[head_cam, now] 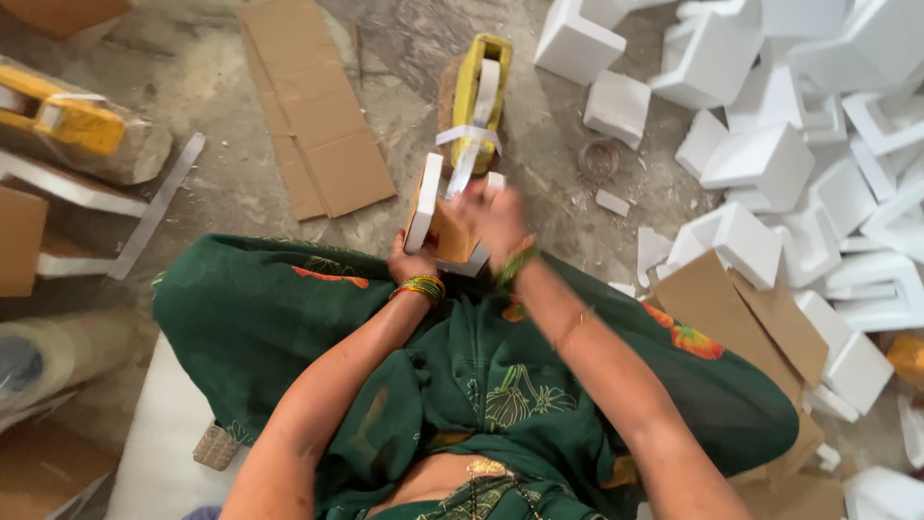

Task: The person sits on the floor and assembles small cardboard boxes by inserting white foam inserts into the flaps. They use a tape dispenser to secure the foam pieces to the cardboard, repeating the process for multiple units.

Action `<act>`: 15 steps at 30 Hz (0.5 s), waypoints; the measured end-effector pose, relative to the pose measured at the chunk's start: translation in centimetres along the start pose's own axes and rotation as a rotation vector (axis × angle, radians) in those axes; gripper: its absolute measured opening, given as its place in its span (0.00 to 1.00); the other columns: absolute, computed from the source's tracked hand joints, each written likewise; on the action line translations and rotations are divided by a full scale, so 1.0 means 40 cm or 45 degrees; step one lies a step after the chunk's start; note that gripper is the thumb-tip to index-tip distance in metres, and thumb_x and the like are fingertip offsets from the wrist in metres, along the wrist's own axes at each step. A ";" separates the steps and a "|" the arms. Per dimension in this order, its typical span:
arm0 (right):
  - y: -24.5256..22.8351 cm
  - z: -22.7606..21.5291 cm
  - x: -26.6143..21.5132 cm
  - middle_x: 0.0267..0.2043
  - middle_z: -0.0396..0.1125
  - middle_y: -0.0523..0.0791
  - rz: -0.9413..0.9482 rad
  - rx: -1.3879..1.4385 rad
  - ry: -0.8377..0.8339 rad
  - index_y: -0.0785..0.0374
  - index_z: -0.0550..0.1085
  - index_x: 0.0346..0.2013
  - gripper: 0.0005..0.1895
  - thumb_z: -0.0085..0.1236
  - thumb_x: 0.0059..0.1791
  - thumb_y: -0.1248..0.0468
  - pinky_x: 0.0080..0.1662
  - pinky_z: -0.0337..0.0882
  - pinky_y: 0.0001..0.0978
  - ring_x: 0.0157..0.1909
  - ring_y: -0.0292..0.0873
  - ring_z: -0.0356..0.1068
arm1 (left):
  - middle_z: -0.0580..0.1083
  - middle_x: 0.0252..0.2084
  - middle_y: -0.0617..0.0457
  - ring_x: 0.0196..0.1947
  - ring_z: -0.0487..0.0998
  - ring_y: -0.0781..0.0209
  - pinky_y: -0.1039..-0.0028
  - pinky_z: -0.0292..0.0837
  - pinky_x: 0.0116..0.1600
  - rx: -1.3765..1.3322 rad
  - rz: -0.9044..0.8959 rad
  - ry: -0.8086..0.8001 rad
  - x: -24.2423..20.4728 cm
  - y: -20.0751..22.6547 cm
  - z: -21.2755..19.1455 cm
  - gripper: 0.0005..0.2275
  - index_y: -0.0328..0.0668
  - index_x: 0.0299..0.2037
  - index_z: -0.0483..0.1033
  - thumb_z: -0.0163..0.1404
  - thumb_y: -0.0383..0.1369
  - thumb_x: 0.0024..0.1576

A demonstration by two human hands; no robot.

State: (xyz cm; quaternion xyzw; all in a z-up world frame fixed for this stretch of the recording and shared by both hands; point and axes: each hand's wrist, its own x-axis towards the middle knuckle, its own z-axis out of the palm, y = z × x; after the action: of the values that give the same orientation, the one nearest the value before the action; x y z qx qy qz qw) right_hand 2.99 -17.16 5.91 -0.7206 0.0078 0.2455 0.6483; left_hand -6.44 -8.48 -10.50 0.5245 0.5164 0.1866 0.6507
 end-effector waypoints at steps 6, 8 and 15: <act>0.135 0.056 -0.257 0.30 0.74 0.41 0.335 0.034 0.027 0.68 0.78 0.38 0.08 0.65 0.47 0.67 0.32 0.71 0.23 0.28 0.31 0.71 | 0.82 0.36 0.46 0.31 0.79 0.62 0.70 0.76 0.40 0.065 -0.061 -0.078 -0.042 0.113 -0.032 0.16 0.29 0.45 0.81 0.63 0.28 0.48; 0.181 0.042 -0.256 0.31 0.75 0.42 0.357 0.056 0.061 0.68 0.78 0.39 0.08 0.65 0.48 0.67 0.33 0.71 0.23 0.29 0.31 0.71 | 0.81 0.33 0.48 0.28 0.77 0.61 0.67 0.74 0.36 0.032 -0.207 -0.103 -0.054 0.143 -0.039 0.12 0.29 0.40 0.83 0.63 0.29 0.49; 0.304 0.040 -0.226 0.36 0.77 0.43 0.226 0.022 0.177 0.70 0.79 0.42 0.10 0.65 0.48 0.68 0.38 0.74 0.23 0.34 0.31 0.72 | 0.80 0.30 0.51 0.26 0.76 0.62 0.66 0.73 0.32 -0.079 -0.350 -0.195 -0.068 0.175 -0.025 0.12 0.30 0.37 0.83 0.64 0.32 0.49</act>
State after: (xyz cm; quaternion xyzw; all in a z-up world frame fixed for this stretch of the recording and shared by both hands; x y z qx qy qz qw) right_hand -9.50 -20.37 -2.20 -0.7267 0.1186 0.2513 0.6283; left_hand -6.27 -7.46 -2.98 0.4413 0.5261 0.0709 0.7234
